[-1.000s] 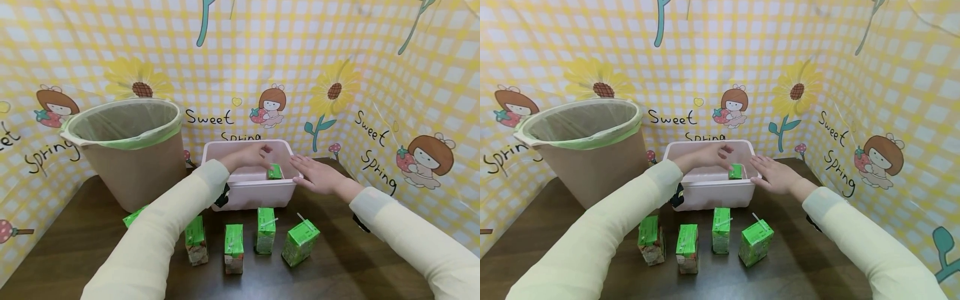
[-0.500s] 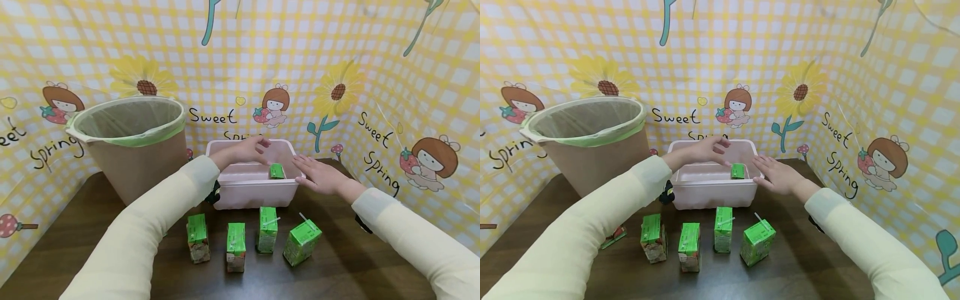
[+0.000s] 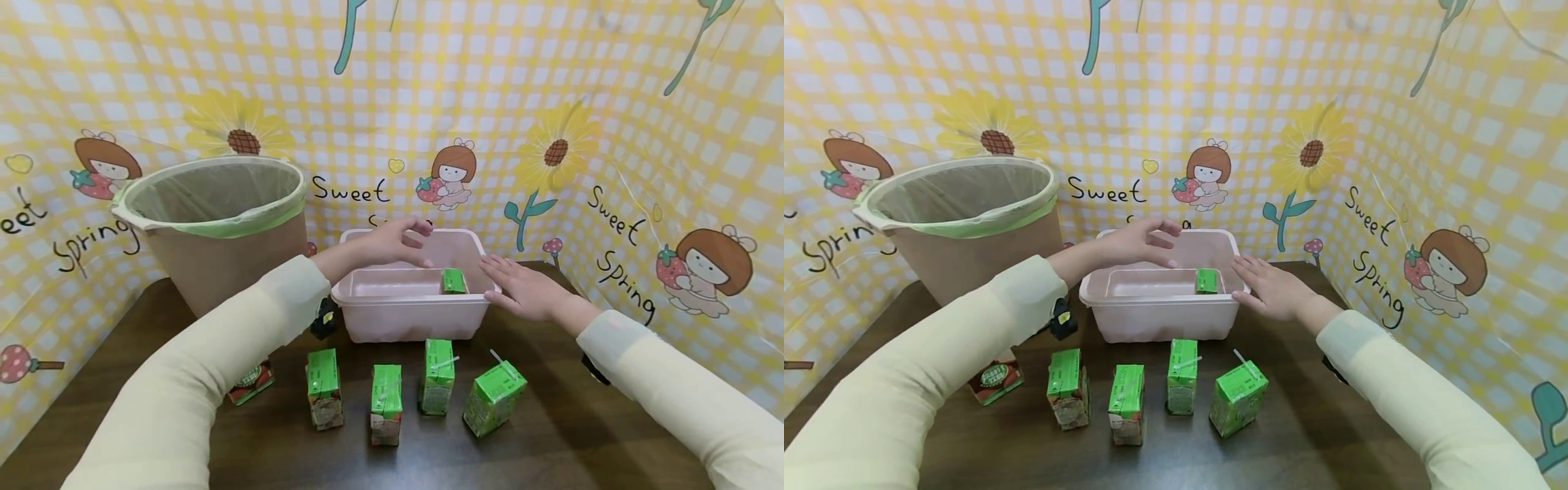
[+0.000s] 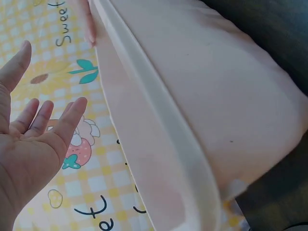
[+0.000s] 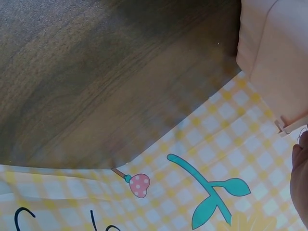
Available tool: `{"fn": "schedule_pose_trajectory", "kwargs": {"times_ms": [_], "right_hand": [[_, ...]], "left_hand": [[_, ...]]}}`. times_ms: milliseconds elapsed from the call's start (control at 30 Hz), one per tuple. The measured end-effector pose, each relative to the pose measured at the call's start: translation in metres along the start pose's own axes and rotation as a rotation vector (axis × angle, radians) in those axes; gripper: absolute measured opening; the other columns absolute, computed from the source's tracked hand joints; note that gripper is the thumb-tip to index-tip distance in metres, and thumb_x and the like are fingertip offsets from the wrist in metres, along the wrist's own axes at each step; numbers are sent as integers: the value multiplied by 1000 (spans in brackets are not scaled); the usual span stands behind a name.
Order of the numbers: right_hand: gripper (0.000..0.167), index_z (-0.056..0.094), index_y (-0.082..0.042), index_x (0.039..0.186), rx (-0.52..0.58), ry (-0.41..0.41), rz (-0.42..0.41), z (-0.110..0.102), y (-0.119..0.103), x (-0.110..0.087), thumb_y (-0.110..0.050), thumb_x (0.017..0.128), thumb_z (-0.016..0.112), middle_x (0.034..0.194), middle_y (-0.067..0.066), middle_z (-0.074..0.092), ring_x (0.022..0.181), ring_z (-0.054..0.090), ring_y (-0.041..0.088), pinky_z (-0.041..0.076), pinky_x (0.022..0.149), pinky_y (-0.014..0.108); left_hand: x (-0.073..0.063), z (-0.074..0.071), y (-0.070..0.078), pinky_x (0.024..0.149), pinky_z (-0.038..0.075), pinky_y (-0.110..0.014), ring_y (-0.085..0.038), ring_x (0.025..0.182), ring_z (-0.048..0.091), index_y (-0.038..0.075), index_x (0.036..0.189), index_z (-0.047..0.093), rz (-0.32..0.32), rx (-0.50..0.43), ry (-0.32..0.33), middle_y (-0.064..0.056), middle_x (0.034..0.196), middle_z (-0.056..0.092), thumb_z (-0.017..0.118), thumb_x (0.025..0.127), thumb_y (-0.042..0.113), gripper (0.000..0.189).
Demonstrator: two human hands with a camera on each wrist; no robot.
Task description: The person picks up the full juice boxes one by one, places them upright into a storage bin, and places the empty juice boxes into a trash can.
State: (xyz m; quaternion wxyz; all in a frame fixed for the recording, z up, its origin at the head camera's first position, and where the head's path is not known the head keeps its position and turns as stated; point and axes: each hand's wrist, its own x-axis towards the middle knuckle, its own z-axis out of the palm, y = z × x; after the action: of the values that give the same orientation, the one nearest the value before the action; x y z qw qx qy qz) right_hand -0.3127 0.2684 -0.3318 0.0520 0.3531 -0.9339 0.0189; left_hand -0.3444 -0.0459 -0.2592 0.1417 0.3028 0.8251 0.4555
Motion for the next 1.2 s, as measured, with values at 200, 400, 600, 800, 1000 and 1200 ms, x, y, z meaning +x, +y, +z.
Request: {"fn": "schedule_pose_trajectory", "kwargs": {"times_ms": [200,400,600,800,1000,1200], "right_hand": [[66,27,0,152,-29,0,-29,-2,-1,1,-42,103,41,157,20,23,144,19,35,19,114,50],[67,27,1,151,-37,0,-41,-3,-2,2,-43,103,41,156,21,23,143,20,37,19,114,51],[66,28,3,150,-47,10,-46,-2,0,2,-42,103,41,156,21,24,143,20,37,18,114,50],[66,28,2,151,-43,13,-55,-1,-1,1,-42,104,41,156,21,24,144,19,35,18,114,50],[65,28,1,151,-24,11,-45,-2,-2,0,-41,104,42,157,20,23,144,18,35,18,114,50],[65,29,2,150,-15,13,-38,-1,-2,0,-41,104,42,157,20,23,144,18,36,18,114,50]], "left_hand": [[-20,-3,-6,94,49,-34,-28,125,51,8,135,48,13,-43,-5,-5,137,47,81,81,20,64],[-46,-5,-9,92,50,-34,-26,126,51,9,136,48,19,-114,1,-5,137,48,78,83,13,61],[-71,-8,-11,90,52,-37,-30,126,50,5,136,48,72,-142,-8,-9,138,48,76,84,7,59],[-99,-11,-19,91,51,-39,-32,128,48,3,138,46,75,-182,-21,-12,140,47,73,86,3,58],[-123,-14,-25,93,49,-42,-30,124,52,2,136,49,67,-164,8,-13,136,51,75,84,3,58],[-147,-13,-33,92,50,-40,-36,124,51,2,135,51,76,-182,4,-14,137,51,74,85,3,55]]}}
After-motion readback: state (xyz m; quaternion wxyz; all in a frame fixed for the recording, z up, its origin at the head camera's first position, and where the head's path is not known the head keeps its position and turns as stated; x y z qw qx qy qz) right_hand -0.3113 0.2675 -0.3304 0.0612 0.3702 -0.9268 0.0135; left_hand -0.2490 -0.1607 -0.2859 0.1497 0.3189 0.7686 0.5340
